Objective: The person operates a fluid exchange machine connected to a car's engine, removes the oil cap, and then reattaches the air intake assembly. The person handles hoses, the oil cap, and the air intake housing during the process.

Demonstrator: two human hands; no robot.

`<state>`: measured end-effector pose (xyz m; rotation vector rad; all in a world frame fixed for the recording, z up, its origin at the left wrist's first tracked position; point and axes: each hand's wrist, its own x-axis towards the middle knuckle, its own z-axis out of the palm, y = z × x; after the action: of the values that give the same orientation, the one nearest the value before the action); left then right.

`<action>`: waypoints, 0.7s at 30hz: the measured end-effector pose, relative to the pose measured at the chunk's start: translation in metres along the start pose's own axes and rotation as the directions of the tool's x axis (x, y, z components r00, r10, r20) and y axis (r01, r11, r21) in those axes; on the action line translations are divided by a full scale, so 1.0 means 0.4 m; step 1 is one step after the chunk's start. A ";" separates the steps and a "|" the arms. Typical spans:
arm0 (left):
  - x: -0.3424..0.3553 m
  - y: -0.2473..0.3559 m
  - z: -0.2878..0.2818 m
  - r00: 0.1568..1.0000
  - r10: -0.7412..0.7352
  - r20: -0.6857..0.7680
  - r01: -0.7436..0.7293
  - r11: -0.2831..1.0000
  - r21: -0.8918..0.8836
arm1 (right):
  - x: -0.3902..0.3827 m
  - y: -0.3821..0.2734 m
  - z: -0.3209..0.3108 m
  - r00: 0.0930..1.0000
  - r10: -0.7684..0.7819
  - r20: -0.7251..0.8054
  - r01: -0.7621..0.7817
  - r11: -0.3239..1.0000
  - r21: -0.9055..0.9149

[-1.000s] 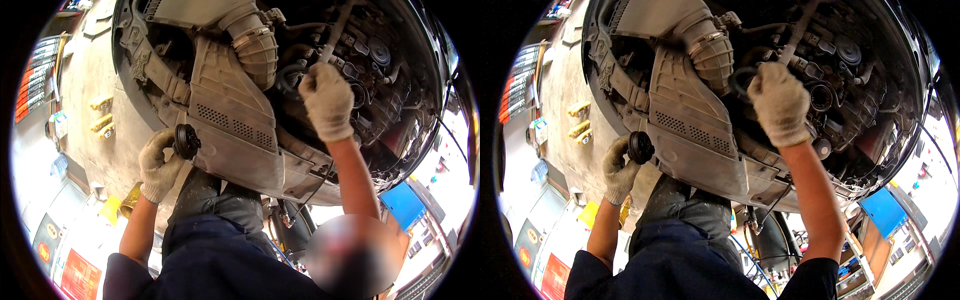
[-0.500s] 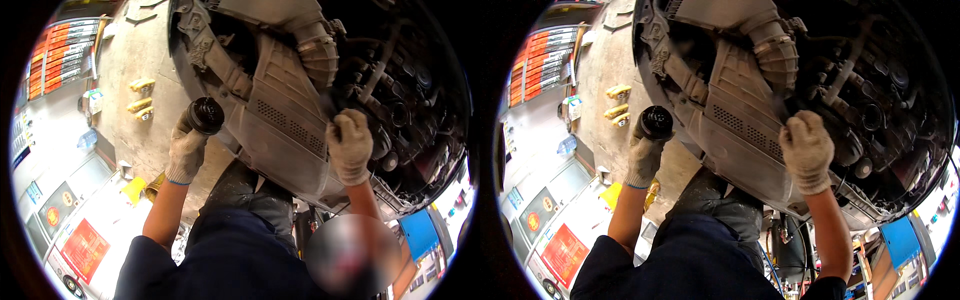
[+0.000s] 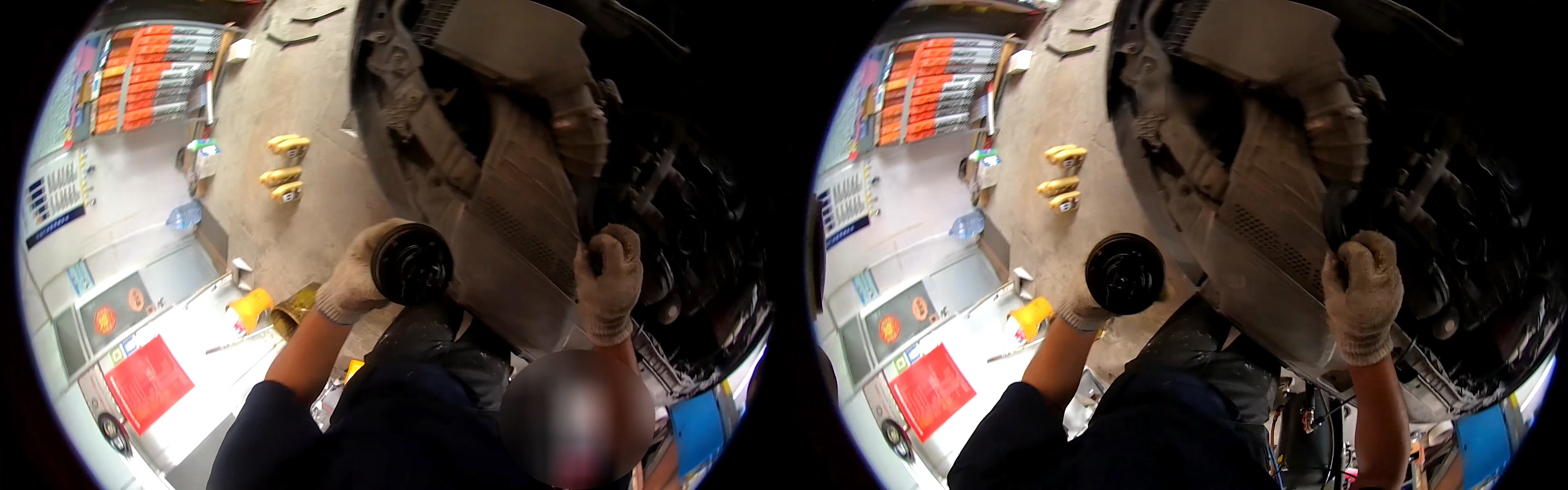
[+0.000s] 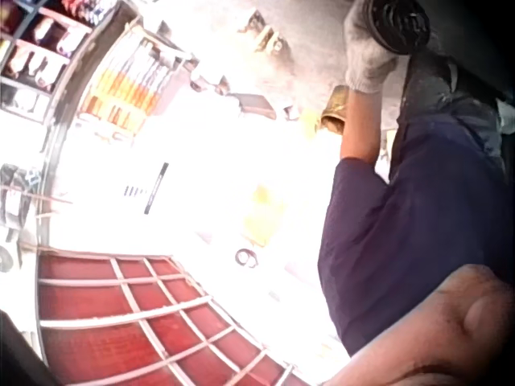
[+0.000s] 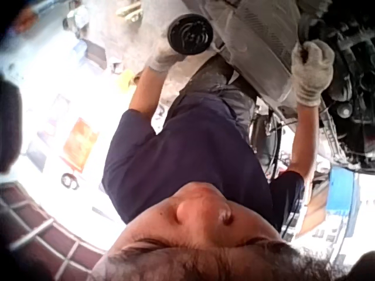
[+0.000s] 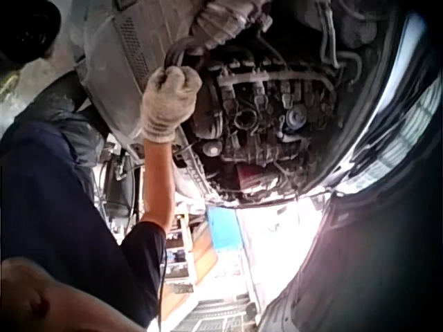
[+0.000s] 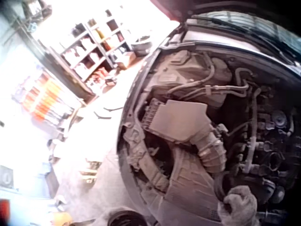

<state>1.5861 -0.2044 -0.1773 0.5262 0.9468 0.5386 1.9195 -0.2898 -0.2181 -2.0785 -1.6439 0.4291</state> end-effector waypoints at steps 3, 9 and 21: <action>-0.003 0.023 0.043 0.976 -0.015 0.219 0.035 0.996 -0.085 | 0.000 -0.006 0.008 0.992 -0.045 0.114 0.048 0.999 -0.019; -0.019 0.012 0.066 0.935 -0.095 0.341 0.120 0.991 -0.054 | 0.001 -0.024 0.022 0.978 -0.035 0.204 0.039 0.999 -0.014; -0.011 -0.009 0.043 0.984 -0.080 0.160 0.090 0.994 -0.057 | -0.002 -0.053 -0.001 0.995 -0.065 -0.073 0.071 0.994 0.083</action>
<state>1.5996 -0.2130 -0.1686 0.4620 0.7948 0.4423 1.9022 -0.2866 -0.2067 -1.9477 -1.6214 0.3919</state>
